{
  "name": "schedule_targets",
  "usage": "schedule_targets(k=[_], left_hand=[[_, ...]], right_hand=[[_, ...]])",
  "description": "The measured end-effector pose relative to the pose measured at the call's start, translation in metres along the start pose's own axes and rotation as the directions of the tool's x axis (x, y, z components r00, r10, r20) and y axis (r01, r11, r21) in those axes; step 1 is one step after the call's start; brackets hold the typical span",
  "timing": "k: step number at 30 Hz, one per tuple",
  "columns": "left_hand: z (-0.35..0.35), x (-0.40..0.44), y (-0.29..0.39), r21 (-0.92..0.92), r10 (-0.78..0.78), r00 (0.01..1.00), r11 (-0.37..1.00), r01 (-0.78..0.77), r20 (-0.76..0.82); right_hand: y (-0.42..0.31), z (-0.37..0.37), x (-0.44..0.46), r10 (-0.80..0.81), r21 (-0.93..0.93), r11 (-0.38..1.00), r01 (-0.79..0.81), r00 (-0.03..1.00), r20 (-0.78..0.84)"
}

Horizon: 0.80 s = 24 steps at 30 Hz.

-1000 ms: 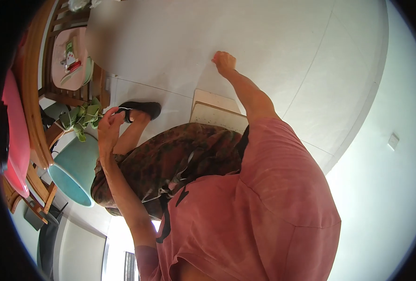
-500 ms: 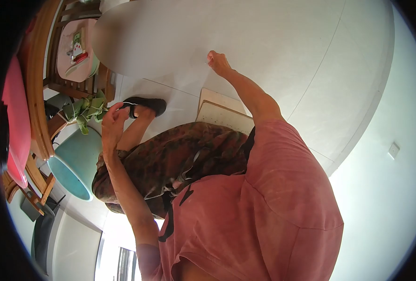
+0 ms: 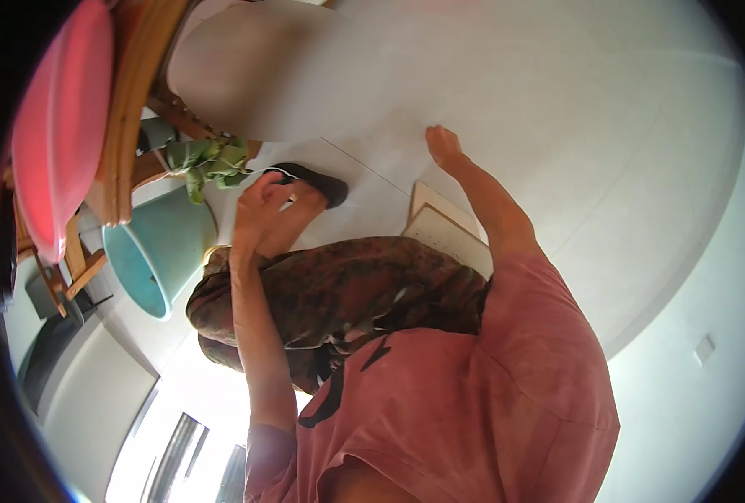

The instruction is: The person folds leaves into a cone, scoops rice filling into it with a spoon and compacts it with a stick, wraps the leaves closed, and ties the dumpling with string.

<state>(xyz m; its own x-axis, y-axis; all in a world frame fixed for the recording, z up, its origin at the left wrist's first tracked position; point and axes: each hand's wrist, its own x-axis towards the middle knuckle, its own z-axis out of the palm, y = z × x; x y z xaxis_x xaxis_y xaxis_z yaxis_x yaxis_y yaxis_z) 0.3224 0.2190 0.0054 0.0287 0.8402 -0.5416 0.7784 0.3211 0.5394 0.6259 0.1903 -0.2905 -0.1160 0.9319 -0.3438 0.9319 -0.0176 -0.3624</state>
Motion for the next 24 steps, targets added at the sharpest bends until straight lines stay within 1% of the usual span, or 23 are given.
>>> schedule_targets(k=[1,2,3,4,5,6,7,8,9,11,12,13,14,15,16,17,18,20,21,23,24], left_hand=[[0.001,-0.001,-0.001,0.034,0.057,0.998,0.998,-0.057,-0.002],[0.002,-0.002,-0.005,0.070,0.110,0.994,0.992,-0.109,-0.008],[0.011,0.001,-0.030,0.132,0.250,0.968,0.959,-0.253,0.040],[0.016,0.010,-0.049,0.178,0.305,0.952,0.936,-0.303,0.017],[0.022,0.018,-0.068,0.227,0.358,0.934,0.910,-0.348,-0.007],[0.030,0.018,-0.070,0.243,0.341,0.936,0.918,-0.313,-0.085],[0.035,0.020,-0.070,0.200,0.328,0.929,0.935,-0.294,-0.168],[0.036,0.020,-0.068,0.142,0.315,0.920,0.947,-0.288,-0.233],[0.027,0.018,-0.062,0.200,0.377,0.904,0.920,-0.339,-0.203],[0.014,0.010,-0.047,0.297,0.475,0.874,0.854,-0.427,-0.108],[0.015,0.011,-0.048,0.214,0.377,0.912,0.916,-0.340,-0.161],[0.018,0.016,-0.051,0.121,0.273,0.941,0.960,-0.252,-0.203],[0.020,0.017,-0.053,0.018,0.163,0.960,0.986,-0.163,-0.227],[0.015,0.011,-0.052,0.075,0.233,0.953,0.972,-0.222,-0.194],[0.005,0.002,-0.051,0.132,0.302,0.940,0.950,-0.283,-0.157],[0.004,0.002,-0.053,0.113,0.272,0.951,0.960,-0.257,-0.148],[0.002,0.002,-0.056,0.094,0.240,0.961,0.969,-0.229,-0.139],[0.014,0.019,-0.074,-0.102,-0.028,0.991,0.995,0.015,-0.134],[0.012,0.018,-0.073,-0.112,-0.032,0.990,0.994,0.016,-0.140],[0.006,0.014,-0.069,-0.137,-0.049,0.987,0.990,0.028,-0.152],[0.003,0.012,-0.067,-0.123,-0.011,0.988,0.992,-0.008,-0.154]], right_hand=[[-0.002,-0.002,0.003,-0.031,-0.035,0.999,0.033,0.999,0.037],[-0.005,-0.011,0.009,-0.088,-0.024,0.996,0.088,0.996,0.016],[-0.020,-0.027,0.020,-0.162,-0.013,0.987,0.162,0.987,-0.011],[-0.050,-0.061,0.031,-0.148,0.246,0.954,0.170,0.983,-0.105],[-0.087,-0.111,0.038,-0.130,0.489,0.847,0.209,0.973,-0.192],[-0.130,-0.158,0.042,-0.165,0.610,0.717,0.337,0.932,-0.321],[-0.173,-0.205,0.043,-0.177,0.696,0.559,0.451,0.885,-0.431],[-0.212,-0.252,0.044,-0.251,0.634,0.461,0.621,0.776,-0.578],[-0.247,-0.296,0.036,-0.300,0.548,0.360,0.755,0.650,-0.698],[-0.311,-0.375,0.029,-0.413,0.343,0.200,0.918,0.397,-0.820],[-0.341,-0.401,0.030,-0.445,0.288,0.163,0.943,0.331,-0.832],[-0.365,-0.424,0.035,-0.596,0.279,0.150,0.949,0.312,-0.740],[-0.390,-0.438,0.038,-0.659,0.337,0.148,0.930,0.347,-0.668],[-0.410,-0.447,0.050,-0.751,0.390,0.220,0.894,0.411,-0.517],[-0.426,-0.452,0.059,-0.805,0.336,0.269,0.903,0.402,-0.436],[-0.440,-0.454,0.069,-0.848,0.276,0.314,0.909,0.399,-0.349],[-0.452,-0.454,0.075,-0.880,0.209,0.351,0.913,0.398,-0.259],[-0.469,-0.452,0.085,-0.883,0.088,0.438,0.895,0.447,-0.144],[-0.475,-0.450,0.089,-0.876,0.023,0.474,0.880,0.474,-0.087],[-0.481,-0.444,0.097,-0.852,0.086,0.522,0.849,0.523,0.009],[-0.483,-0.440,0.101,-0.840,0.119,0.542,0.832,0.538,0.067]])
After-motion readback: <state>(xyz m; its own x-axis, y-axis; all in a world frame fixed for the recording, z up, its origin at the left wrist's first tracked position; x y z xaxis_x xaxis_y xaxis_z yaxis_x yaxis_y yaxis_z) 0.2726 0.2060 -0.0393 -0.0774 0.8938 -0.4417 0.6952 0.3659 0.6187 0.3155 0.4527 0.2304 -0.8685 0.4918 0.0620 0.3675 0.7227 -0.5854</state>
